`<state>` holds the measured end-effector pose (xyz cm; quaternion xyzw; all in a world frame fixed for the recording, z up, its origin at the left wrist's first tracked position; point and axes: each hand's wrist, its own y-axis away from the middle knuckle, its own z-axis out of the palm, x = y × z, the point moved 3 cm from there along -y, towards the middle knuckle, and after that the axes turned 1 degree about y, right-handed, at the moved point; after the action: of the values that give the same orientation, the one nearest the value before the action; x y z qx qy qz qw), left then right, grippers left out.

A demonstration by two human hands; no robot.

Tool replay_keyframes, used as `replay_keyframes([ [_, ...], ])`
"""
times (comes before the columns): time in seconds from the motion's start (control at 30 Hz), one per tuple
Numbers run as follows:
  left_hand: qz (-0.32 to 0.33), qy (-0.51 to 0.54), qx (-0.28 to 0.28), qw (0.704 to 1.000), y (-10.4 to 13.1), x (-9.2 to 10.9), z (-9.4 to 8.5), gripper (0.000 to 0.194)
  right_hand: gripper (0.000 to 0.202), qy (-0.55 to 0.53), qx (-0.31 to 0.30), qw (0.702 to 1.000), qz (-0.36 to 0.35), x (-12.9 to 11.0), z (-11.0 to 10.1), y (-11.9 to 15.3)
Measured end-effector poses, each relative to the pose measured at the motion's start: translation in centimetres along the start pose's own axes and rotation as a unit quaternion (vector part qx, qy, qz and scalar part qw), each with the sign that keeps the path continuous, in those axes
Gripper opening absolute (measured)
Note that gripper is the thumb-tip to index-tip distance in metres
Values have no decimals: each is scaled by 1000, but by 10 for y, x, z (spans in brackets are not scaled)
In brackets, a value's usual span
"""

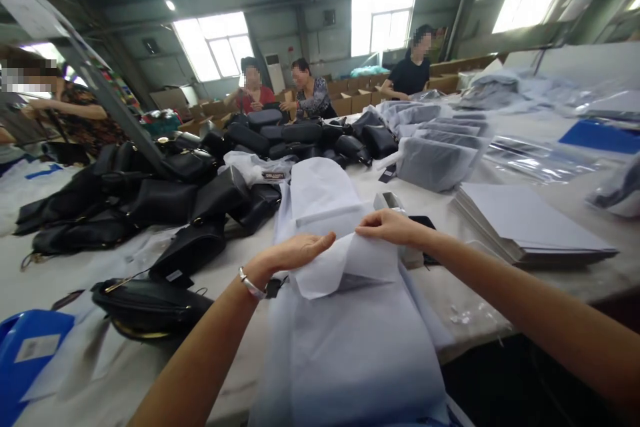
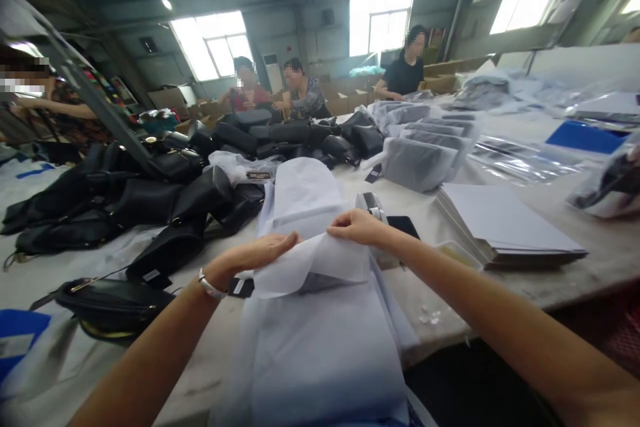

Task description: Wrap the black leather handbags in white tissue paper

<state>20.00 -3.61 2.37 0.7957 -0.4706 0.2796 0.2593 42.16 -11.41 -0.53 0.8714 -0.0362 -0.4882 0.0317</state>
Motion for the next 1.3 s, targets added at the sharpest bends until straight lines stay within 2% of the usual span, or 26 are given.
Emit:
replay_keyframes([
  [0.1,-18,-12,-55,998,-10,-2,-5,48,41,-2,-7,1000,3,5,-1,-20],
  [0.17,-20,-29,-23,999,-18,-5,-5,39,42,8,-1,1000,-6,8,-1,-28],
  [0.27,-22,-36,25,999,-28,-10,-4,36,48,10,37,999,-21,14,-5,-27],
  [0.37,-29,-21,28,999,-31,-14,-5,35,59,-30,89,991,-91,18,-15,-2],
  [0.43,-39,-9,24,999,-30,-16,-7,34,67,-27,92,982,-161,20,-19,23],
  [0.5,-48,4,19,999,-30,-17,-10,33,83,52,69,977,-194,25,-18,48],
  [0.57,-55,15,13,998,-30,-18,-12,32,95,157,56,967,-191,31,-15,63],
  [0.63,-60,23,8,998,-31,-18,-13,31,89,219,80,954,-190,37,-11,65],
  [0.7,-65,28,2,998,-33,-18,-14,31,77,221,134,946,-196,41,-7,57],
  [0.8,-69,36,-6,997,-34,-18,-15,32,54,148,194,950,-193,40,-1,36],
  [0.87,-73,44,-7,996,-34,-17,-16,32,32,73,194,961,-182,36,2,24],
  [0.93,-76,56,-7,996,-33,-17,-17,33,20,5,185,971,-149,32,3,15],
  [1.03,-81,86,-10,993,-33,-17,-20,36,30,-32,232,970,-66,29,0,4],
  [1.13,-92,132,-20,987,-36,-19,-25,44,41,14,273,962,-12,29,-2,-7],
  [1.3,-120,236,-29,964,-47,-34,-30,74,44,101,284,953,-25,34,3,-25],
])
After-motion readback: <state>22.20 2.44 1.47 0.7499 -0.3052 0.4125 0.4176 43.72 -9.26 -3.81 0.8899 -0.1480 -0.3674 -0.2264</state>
